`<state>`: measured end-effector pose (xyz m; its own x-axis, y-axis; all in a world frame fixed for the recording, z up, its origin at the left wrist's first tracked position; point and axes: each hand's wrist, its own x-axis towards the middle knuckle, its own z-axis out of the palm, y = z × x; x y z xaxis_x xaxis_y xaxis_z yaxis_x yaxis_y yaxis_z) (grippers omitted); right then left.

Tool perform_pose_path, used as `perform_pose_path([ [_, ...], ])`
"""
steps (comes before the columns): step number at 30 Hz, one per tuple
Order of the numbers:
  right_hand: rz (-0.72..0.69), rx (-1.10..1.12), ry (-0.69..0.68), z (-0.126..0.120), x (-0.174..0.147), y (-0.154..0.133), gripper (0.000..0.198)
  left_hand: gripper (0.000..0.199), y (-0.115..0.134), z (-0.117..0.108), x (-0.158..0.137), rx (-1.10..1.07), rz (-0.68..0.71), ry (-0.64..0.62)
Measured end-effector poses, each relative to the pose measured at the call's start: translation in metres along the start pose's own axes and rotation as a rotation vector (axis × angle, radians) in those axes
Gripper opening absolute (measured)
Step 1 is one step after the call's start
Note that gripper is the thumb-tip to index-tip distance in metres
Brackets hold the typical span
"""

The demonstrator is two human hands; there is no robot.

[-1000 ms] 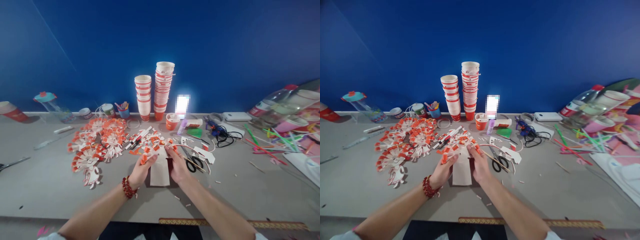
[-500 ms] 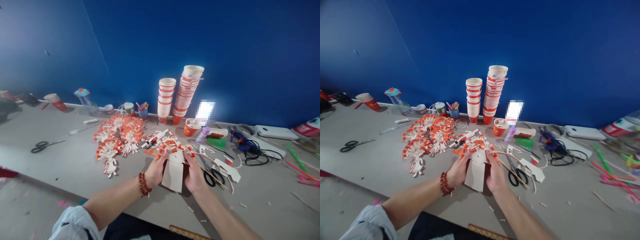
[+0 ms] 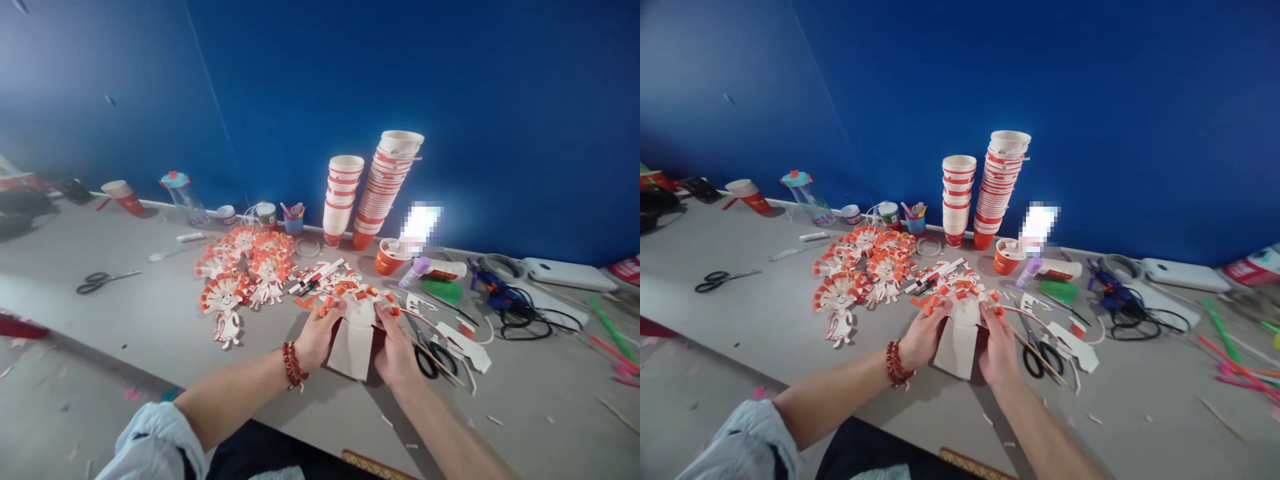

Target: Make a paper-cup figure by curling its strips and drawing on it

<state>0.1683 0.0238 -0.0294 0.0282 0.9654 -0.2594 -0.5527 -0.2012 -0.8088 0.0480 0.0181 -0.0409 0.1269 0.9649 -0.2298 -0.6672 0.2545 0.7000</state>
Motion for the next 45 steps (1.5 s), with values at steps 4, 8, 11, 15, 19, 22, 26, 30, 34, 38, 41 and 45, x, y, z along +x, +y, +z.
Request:
perform_pose_path([
  [4,-0.008,-0.003,-0.025,-0.002,-0.002,0.003,0.036,0.04,-0.002,-0.003,0.002,0.06,0.076,0.07],
  [8,-0.023,-0.086,-0.026,-0.007,-0.001,0.004,0.041,0.044,0.008,-0.002,-0.002,0.122,0.107,0.028],
  [11,-0.061,-0.153,0.034,-0.011,0.003,0.001,0.049,0.067,0.021,-0.002,-0.007,0.317,0.268,-0.108],
  [15,-0.114,-0.257,0.038,-0.015,0.004,0.0,0.043,0.066,0.033,-0.005,-0.008,0.598,0.492,-0.062],
  [19,-0.067,-0.268,-0.111,-0.012,-0.004,-0.003,0.042,0.035,0.034,-0.007,0.0,0.609,0.383,0.025],
  [22,0.024,-0.24,-0.142,-0.01,-0.007,-0.006,0.042,0.039,0.033,-0.009,0.005,0.461,0.211,0.01],
  [26,0.025,-0.236,-0.031,-0.012,-0.001,-0.007,0.044,0.033,0.037,-0.013,0.0,0.698,0.553,0.03],
  [30,0.007,-0.253,0.014,-0.014,0.002,-0.003,0.046,0.047,0.045,-0.011,-0.016,1.184,1.235,-0.056],
  [34,-0.119,-0.247,-0.136,-0.012,-0.002,-0.002,0.035,0.058,0.045,0.005,-0.024,1.649,1.249,-0.498],
  [38,-0.136,-0.274,-0.175,-0.011,-0.003,-0.003,0.038,0.073,0.043,0.009,-0.015,1.855,1.042,-0.418],
  [41,-0.113,-0.315,-0.187,-0.012,-0.004,-0.005,0.038,0.074,0.043,0.0,-0.007,1.742,0.956,-0.417],
  [45,-0.074,-0.317,-0.185,-0.014,-0.005,-0.005,0.039,0.067,0.037,-0.01,-0.003,1.485,0.83,-0.43],
])
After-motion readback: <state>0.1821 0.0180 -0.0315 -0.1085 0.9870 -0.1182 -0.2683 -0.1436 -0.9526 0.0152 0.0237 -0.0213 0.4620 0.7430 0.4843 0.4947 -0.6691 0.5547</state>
